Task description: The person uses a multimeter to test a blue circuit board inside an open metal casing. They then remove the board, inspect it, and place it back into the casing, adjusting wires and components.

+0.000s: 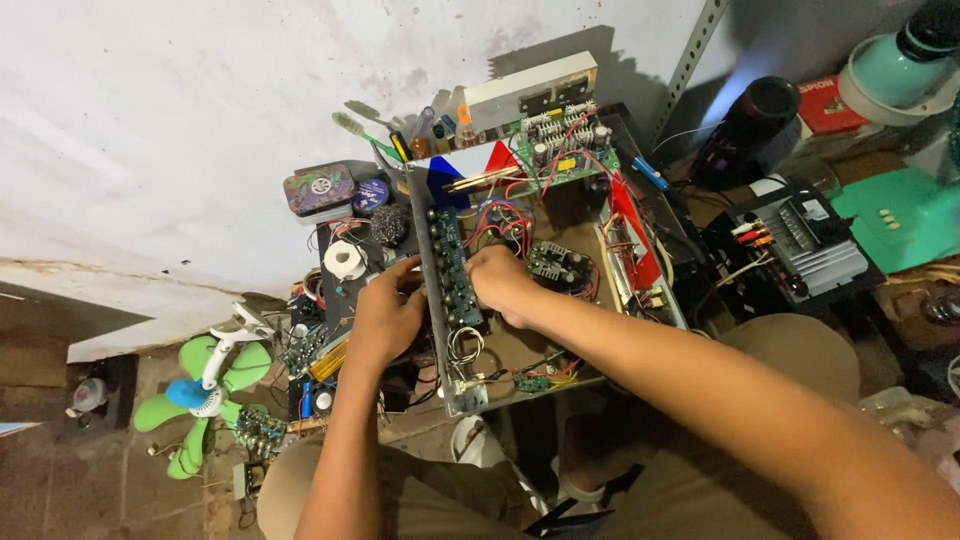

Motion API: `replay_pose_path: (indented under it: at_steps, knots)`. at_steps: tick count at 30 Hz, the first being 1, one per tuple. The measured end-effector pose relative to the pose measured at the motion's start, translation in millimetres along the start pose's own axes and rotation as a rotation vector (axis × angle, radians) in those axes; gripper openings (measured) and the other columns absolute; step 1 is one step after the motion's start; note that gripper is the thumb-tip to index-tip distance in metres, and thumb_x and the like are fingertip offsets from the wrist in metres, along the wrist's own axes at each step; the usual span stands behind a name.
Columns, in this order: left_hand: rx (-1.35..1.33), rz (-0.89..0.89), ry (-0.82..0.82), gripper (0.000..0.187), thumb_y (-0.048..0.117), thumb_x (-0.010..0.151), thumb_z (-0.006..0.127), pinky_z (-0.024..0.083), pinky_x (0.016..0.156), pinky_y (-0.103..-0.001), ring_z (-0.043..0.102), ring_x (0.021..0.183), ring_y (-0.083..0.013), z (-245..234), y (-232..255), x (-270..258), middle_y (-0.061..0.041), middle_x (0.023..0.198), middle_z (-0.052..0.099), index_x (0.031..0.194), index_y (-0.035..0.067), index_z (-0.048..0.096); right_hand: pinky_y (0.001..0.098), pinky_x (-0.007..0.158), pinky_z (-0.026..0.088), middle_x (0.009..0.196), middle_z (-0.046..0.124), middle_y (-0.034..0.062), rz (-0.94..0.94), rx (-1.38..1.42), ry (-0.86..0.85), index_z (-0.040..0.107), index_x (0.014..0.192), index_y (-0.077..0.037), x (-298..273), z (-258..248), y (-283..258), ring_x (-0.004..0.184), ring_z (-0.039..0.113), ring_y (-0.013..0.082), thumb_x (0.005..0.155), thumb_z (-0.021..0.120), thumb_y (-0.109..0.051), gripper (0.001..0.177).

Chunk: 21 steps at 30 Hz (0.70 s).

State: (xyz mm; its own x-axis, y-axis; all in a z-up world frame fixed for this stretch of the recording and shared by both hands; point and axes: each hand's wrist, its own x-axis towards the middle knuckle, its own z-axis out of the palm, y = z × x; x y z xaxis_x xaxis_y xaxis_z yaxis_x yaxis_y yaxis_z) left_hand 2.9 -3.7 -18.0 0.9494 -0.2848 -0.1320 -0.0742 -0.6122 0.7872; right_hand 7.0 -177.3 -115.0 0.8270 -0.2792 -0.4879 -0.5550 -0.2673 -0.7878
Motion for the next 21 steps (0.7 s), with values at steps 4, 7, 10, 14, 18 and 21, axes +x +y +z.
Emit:
replay_pose_path:
  at_steps: [4, 7, 10, 14, 18, 21]
  knots:
    - [-0.032, -0.015, -0.009, 0.043, 0.001, 0.093, 0.059, 0.056, 0.091, -0.051, 0.073, 0.107, -0.0426, 0, -3, 3, -0.024, 0.114, 0.076, 0.136, 0.002, 0.067, 0.0399, 0.072, 0.058, 0.099, 0.071, 0.0148, 0.003, 0.167, -0.057, 0.074, 0.122, -0.011, 17, -2, 9, 0.090, 0.070, 0.0288, 0.095, 0.063, -0.030, 0.035]
    - [-0.082, -0.038, -0.012, 0.042, 0.003, 0.094, 0.060, 0.057, 0.092, -0.051, 0.073, 0.108, -0.0408, -3, 6, -3, -0.022, 0.114, 0.077, 0.135, 0.003, 0.068, 0.0361, 0.055, 0.057, 0.086, 0.062, 0.0126, 0.000, 0.277, -0.119, 0.068, 0.123, -0.002, 16, -12, 4, 0.071, 0.064, 0.0235, 0.096, 0.063, -0.024, 0.035]
    - [-0.128, -0.094, -0.022, 0.042, 0.007, 0.094, 0.061, 0.058, 0.087, -0.048, 0.075, 0.098, -0.0353, -11, 20, -9, -0.021, 0.110, 0.078, 0.135, 0.003, 0.069, 0.0374, 0.047, 0.058, 0.081, 0.058, 0.0133, -0.002, 0.275, -0.155, 0.063, 0.123, 0.005, 7, -16, -7, 0.063, 0.063, 0.0247, 0.098, 0.061, -0.019, 0.035]
    - [-0.160, -0.178, -0.028, 0.045, 0.015, 0.093, 0.066, 0.060, 0.076, -0.041, 0.076, 0.077, -0.0245, -16, 16, -9, -0.018, 0.101, 0.079, 0.135, 0.001, 0.067, 0.0457, 0.055, 0.065, 0.096, 0.061, 0.0244, 0.030, 0.261, -0.150, 0.062, 0.128, 0.003, 1, -17, -8, 0.077, 0.071, 0.0374, 0.097, 0.061, -0.022, 0.039]
    - [-0.091, -0.233, 0.004, 0.037, 0.019, 0.089, 0.071, 0.059, 0.071, -0.038, 0.077, 0.071, -0.0215, -24, 7, -11, -0.011, 0.088, 0.079, 0.124, 0.005, 0.073, 0.0498, 0.061, 0.065, 0.099, 0.058, 0.0224, 0.046, 0.219, -0.168, 0.064, 0.124, 0.001, -3, -18, -9, 0.083, 0.071, 0.0390, 0.098, 0.060, -0.023, 0.036]
    - [-0.059, -0.266, -0.107, 0.024, 0.014, 0.090, 0.065, 0.059, 0.075, -0.043, 0.077, 0.079, -0.0300, -36, 15, -23, -0.015, 0.086, 0.079, 0.104, 0.003, 0.081, 0.0506, 0.065, 0.066, 0.103, 0.056, 0.0220, 0.054, 0.157, -0.165, 0.064, 0.123, 0.003, -16, -22, -22, 0.083, 0.069, 0.0365, 0.099, 0.058, -0.020, 0.033]
